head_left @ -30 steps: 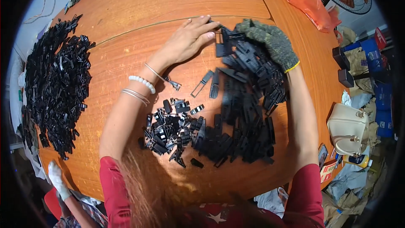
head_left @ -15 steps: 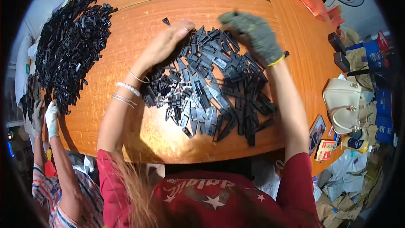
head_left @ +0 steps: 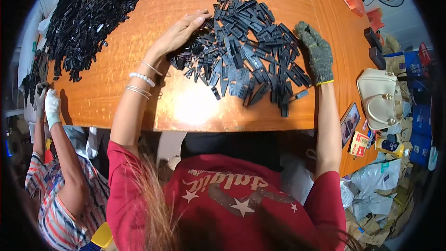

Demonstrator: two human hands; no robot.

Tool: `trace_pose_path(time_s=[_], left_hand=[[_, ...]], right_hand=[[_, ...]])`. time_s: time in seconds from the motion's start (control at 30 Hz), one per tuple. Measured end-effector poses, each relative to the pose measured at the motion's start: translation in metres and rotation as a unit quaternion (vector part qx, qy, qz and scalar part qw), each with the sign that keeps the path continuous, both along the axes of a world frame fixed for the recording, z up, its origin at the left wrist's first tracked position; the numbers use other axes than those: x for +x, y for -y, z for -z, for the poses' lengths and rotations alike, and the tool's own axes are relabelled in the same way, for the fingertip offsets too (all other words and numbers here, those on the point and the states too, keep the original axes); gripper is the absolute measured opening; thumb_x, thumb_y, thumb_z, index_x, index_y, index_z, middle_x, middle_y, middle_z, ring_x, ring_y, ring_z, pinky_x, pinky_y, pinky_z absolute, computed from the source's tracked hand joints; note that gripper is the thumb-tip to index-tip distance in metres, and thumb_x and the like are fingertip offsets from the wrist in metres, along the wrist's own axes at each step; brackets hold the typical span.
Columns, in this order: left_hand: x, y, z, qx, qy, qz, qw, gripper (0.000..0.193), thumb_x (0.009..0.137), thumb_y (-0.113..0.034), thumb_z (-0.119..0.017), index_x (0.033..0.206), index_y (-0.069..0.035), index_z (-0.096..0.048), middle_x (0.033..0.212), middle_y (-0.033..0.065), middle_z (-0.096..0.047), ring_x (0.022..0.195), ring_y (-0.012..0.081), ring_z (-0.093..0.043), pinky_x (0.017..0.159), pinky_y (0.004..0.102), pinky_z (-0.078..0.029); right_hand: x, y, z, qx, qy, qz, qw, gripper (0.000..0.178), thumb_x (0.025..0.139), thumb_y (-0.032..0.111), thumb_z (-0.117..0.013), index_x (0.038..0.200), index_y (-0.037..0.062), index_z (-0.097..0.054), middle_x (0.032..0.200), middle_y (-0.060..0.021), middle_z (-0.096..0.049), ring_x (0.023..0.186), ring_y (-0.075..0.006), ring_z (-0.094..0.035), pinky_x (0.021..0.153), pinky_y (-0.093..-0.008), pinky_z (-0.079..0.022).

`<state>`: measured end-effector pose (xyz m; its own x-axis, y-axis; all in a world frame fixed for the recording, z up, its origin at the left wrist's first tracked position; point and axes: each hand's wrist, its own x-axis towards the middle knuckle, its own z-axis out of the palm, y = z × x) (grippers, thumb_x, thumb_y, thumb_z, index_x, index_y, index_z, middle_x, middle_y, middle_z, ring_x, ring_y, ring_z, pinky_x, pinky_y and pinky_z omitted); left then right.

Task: Assembling small black plastic hardware components by hand at a workbench.

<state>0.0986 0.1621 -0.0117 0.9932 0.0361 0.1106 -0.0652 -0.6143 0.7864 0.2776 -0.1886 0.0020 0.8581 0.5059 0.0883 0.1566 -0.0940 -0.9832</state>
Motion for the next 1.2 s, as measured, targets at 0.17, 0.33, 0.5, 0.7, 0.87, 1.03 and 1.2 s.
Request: trace_pose_path(time_s=[0.17,0.33,0.5,0.7,0.87,1.03,1.2], left_hand=[[-0.026,0.026,-0.001,0.072,0.028,-0.018,0.997,0.051,0.1,-0.045,-0.039,0.137,-0.012,-0.051,0.148,0.0127,-0.04,0.141,0.029,-0.03,0.118,0.0398,-0.016],[-0.048,0.044,-0.001,0.08,0.056,-0.041,0.994,0.047,0.1,-0.042,-0.043,0.135,-0.012,-0.053,0.147,0.0158,-0.04,0.14,0.0309,-0.03,0.116,0.0393,-0.023],[-0.094,0.092,-0.031,0.183,0.26,-0.079,0.945,0.024,0.08,-0.003,-0.065,0.104,-0.004,-0.065,0.104,0.0132,-0.061,0.098,0.0303,-0.059,0.085,0.0397,-0.049],[-0.138,0.139,-0.024,0.151,0.114,0.01,0.982,0.028,0.077,-0.001,-0.066,0.105,-0.002,-0.062,0.091,0.0135,-0.052,0.084,0.0319,-0.058,0.069,0.0396,-0.049],[-0.139,0.154,-0.014,0.087,0.113,-0.016,0.99,0.018,0.078,-0.004,-0.069,0.09,-0.001,-0.055,0.086,0.0128,-0.051,0.078,0.0317,-0.058,0.066,0.0406,-0.047],[-0.138,0.17,-0.013,-0.036,0.034,-0.062,0.997,0.021,0.075,-0.002,-0.07,0.089,-0.001,-0.053,0.084,0.0132,-0.051,0.076,0.0328,-0.057,0.065,0.0405,-0.045],[-0.138,0.172,-0.011,-0.055,0.061,-0.051,0.995,0.018,0.076,0.005,-0.068,0.09,0.002,-0.057,0.086,0.0096,-0.054,0.066,0.0219,-0.056,0.061,0.0309,-0.045]], right_hand=[[-0.02,0.0,-0.022,-0.162,0.481,-0.003,0.862,0.031,0.091,0.012,-0.06,0.121,0.0047,-0.064,0.117,-0.0068,-0.067,0.107,-0.0146,-0.062,0.093,-0.0281,-0.047],[-0.109,-0.011,-0.074,-0.044,0.225,-0.018,0.973,0.028,0.091,0.011,-0.06,0.118,0.007,-0.066,0.111,-0.0052,-0.068,0.097,-0.0109,-0.062,0.087,-0.026,-0.049],[-0.169,0.004,-0.087,-0.02,-0.01,-0.035,0.999,0.031,0.089,0.014,-0.064,0.118,0.0038,-0.065,0.097,0.0017,-0.067,0.075,-0.0013,-0.058,0.064,-0.0173,-0.049],[-0.188,0.031,-0.043,-0.177,0.463,-0.203,0.845,0.03,0.081,0.008,-0.067,0.111,0.0113,-0.066,0.12,-0.0111,-0.063,0.1,-0.0299,-0.064,0.082,-0.0383,-0.053],[-0.215,0.023,-0.036,-0.193,0.199,-0.136,0.951,0.03,0.084,0.017,-0.07,0.112,0.0079,-0.066,0.103,-0.0139,-0.067,0.096,-0.0305,-0.065,0.078,-0.0374,-0.052],[-0.218,0.014,-0.047,-0.228,0.102,-0.152,0.956,0.032,0.082,0.021,-0.072,0.112,0.0097,-0.068,0.1,-0.0128,-0.069,0.09,-0.0285,-0.067,0.076,-0.0356,-0.052],[-0.214,0.006,-0.049,-0.304,0.198,-0.198,0.911,0.03,0.085,0.028,-0.068,0.112,0.0152,-0.068,0.097,-0.0111,-0.069,0.085,-0.0303,-0.067,0.07,-0.0387,-0.052]])
